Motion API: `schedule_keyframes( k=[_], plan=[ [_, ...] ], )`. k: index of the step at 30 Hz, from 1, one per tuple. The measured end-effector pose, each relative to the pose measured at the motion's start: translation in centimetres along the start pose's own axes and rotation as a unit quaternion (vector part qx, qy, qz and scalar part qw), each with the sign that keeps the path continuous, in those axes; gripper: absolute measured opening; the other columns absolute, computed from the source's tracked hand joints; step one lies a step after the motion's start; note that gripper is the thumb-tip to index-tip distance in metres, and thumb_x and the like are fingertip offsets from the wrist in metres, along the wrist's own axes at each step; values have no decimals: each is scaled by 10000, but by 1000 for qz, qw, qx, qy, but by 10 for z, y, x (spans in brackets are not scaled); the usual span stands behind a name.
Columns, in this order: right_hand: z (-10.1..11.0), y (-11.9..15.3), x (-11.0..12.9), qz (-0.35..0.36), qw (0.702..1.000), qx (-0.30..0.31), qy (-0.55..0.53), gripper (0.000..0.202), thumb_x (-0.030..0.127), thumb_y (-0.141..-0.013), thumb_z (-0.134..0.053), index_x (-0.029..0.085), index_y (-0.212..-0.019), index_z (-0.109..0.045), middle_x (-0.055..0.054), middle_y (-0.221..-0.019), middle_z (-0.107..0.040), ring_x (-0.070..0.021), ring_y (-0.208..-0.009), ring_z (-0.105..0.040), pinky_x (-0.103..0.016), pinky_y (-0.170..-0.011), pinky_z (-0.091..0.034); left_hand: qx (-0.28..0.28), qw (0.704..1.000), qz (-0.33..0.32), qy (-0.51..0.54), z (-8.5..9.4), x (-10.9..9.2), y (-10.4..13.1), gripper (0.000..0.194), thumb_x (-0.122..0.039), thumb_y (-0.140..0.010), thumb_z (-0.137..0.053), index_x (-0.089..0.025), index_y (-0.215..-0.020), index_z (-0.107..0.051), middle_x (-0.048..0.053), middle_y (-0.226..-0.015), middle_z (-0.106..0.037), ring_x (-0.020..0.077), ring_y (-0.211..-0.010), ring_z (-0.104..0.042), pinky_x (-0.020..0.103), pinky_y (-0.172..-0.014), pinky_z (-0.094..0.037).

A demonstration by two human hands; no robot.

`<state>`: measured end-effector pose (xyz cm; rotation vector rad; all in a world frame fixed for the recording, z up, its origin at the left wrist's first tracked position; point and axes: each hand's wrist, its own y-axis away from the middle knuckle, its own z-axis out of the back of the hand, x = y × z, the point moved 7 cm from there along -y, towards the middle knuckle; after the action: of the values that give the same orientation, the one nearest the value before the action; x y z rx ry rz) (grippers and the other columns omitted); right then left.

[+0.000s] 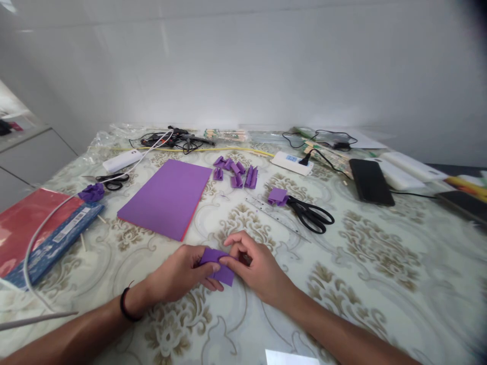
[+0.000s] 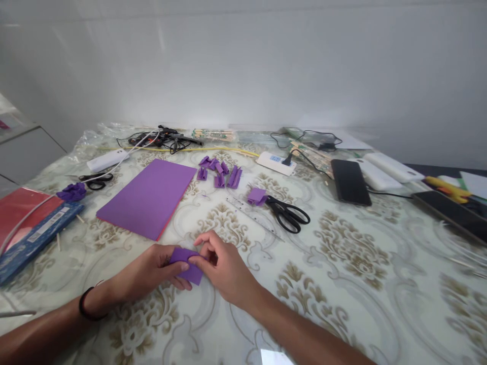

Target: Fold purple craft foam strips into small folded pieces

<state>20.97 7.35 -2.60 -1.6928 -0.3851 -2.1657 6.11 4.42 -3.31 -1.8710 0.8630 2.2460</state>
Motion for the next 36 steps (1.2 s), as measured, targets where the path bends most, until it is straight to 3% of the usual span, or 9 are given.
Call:
schedule_keyframes(
  k=[9,18,24,36],
  plan=[
    [0,-1,1,7,999,14,32,161,261,-904,-694,240,-1033,-600,67,-648,-585,-144,-615,-514,-270,-618,-381,2,1000,3,-20,1,1,0,295,-420,-946,-642,-130,-965,-692,82,-862,-793,265,-834,-808,338,-756,-626],
    [2,-1,3,3,1000,8,17,183,381,-957,-645,227,-1045,-600,77,-605,-490,-135,-561,-451,-268,-567,-359,-11,999,-30,8,1,-10,2,363,-475,-945,-654,-126,-1030,-707,109,-931,-809,246,-824,-804,351,-777,-643],
    [5,-1,-1,0,1000,-11,-17,225,411,-964,-637,226,-855,-569,34,-653,-584,-148,-603,-516,-270,-576,-391,-15,999,-27,18,3,-8,0,368,-473,-960,-641,-122,-1053,-702,117,-904,-808,248,-841,-802,382,-814,-649],
    [3,-1,1,1,1000,-6,-2,197,373,-950,-656,224,-836,-596,41,-630,-617,-141,-585,-522,-267,-567,-373,-16,998,-28,45,0,-9,0,416,-520,-943,-642,-108,-961,-696,73,-881,-720,251,-814,-781,418,-797,-651]
  ],
)
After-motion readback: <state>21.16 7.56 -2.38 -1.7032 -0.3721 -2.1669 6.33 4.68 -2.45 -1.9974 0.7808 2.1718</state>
